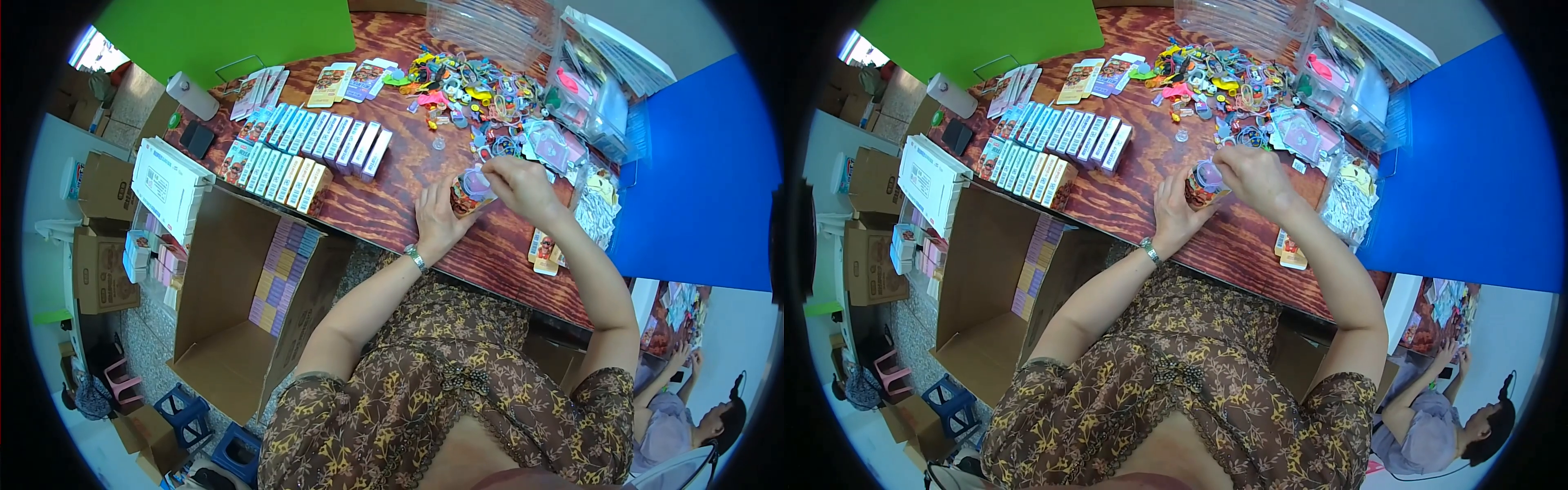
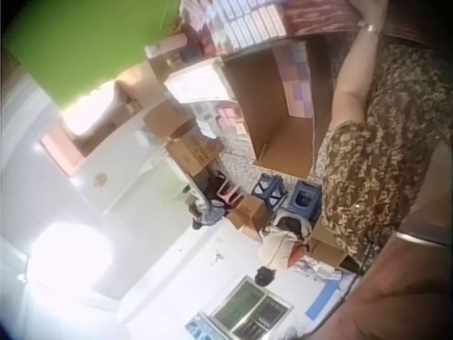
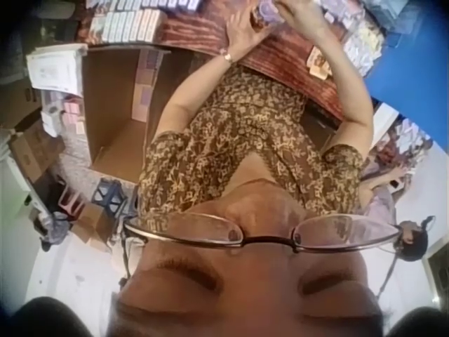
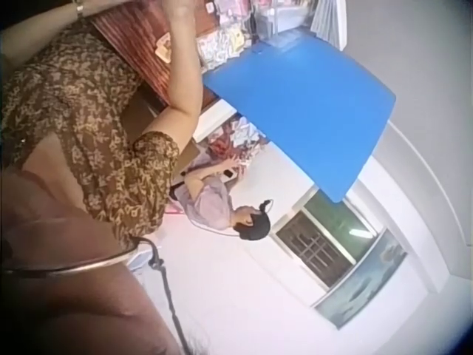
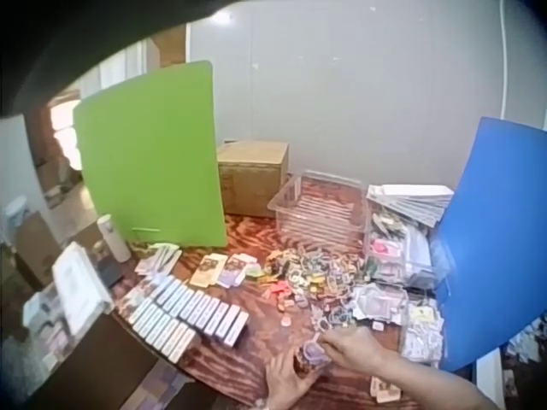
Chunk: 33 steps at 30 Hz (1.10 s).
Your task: Sorting small colorful toy components and stickers from a pile into organized groups on a workbench and into small packets.
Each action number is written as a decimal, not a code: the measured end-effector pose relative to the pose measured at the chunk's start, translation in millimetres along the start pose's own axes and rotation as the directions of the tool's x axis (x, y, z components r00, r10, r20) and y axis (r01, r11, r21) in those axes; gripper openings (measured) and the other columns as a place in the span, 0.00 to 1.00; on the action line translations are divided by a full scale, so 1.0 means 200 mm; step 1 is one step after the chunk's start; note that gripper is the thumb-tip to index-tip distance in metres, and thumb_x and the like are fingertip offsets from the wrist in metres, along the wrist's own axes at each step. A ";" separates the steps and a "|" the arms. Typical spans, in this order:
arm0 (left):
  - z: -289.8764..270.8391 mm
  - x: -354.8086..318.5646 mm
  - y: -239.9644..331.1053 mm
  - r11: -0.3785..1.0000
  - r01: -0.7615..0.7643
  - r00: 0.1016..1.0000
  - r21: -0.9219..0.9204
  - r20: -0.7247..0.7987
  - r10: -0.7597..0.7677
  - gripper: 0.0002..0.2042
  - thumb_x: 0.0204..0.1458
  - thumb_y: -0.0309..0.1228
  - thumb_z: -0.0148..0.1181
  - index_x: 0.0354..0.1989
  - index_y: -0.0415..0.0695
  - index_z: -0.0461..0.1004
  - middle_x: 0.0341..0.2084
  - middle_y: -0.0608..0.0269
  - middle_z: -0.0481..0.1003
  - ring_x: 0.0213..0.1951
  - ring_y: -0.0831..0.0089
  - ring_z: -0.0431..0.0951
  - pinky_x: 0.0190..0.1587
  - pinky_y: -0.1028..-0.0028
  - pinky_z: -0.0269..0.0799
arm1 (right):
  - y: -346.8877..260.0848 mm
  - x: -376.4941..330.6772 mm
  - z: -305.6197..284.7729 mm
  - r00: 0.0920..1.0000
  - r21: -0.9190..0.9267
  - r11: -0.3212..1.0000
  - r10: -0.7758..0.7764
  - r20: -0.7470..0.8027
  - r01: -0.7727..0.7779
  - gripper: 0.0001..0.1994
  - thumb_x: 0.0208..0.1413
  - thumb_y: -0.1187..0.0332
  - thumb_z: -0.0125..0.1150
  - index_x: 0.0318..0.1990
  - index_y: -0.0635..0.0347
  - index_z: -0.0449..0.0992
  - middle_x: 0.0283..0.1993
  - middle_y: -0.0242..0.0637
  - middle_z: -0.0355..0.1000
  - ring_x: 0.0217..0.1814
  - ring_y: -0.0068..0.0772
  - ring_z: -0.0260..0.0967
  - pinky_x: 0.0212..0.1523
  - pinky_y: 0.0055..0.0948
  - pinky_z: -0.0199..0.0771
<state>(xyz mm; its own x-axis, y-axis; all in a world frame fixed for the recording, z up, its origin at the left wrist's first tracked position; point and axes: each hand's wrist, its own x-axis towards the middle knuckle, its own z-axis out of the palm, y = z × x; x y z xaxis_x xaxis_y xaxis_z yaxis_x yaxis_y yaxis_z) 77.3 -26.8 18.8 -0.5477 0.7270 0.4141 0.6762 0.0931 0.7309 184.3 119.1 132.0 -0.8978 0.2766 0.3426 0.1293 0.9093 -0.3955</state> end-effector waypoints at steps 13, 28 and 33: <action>0.02 0.00 0.02 1.000 0.026 0.999 0.003 0.032 -0.026 0.43 0.35 0.33 0.78 0.62 0.38 0.62 0.49 0.47 0.71 0.51 0.47 0.71 0.54 0.55 0.67 | -0.01 -0.13 0.05 0.991 -0.126 0.983 -0.132 0.034 0.136 0.12 0.49 0.74 0.63 0.42 0.56 0.74 0.33 0.38 0.72 0.35 0.43 0.74 0.35 0.40 0.76; 0.03 -0.01 0.03 0.967 0.020 1.000 -0.256 0.017 -0.016 0.37 0.45 0.32 0.74 0.63 0.36 0.60 0.52 0.44 0.71 0.53 0.48 0.75 0.54 0.60 0.72 | 0.20 -0.41 -0.17 0.970 -0.163 0.971 0.140 -0.197 -0.174 0.16 0.52 0.70 0.69 0.51 0.52 0.80 0.41 0.38 0.76 0.41 0.40 0.75 0.40 0.34 0.77; 0.05 -0.04 0.00 0.973 -0.025 0.990 -0.231 0.127 0.055 0.38 0.47 0.33 0.74 0.64 0.35 0.58 0.51 0.43 0.71 0.51 0.49 0.75 0.52 0.59 0.72 | 0.73 -0.79 -0.40 0.602 -0.008 0.678 0.647 -0.467 -0.735 0.10 0.60 0.67 0.62 0.47 0.57 0.81 0.39 0.44 0.82 0.39 0.37 0.81 0.39 0.32 0.78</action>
<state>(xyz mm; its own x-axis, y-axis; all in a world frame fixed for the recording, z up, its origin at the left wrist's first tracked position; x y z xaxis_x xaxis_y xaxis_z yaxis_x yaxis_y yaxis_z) 85.8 -25.6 10.2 -0.4423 0.8118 0.3813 0.5576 -0.0842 0.8259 379.3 233.8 88.9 -0.2605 0.9003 0.3486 0.7505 0.4160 -0.5135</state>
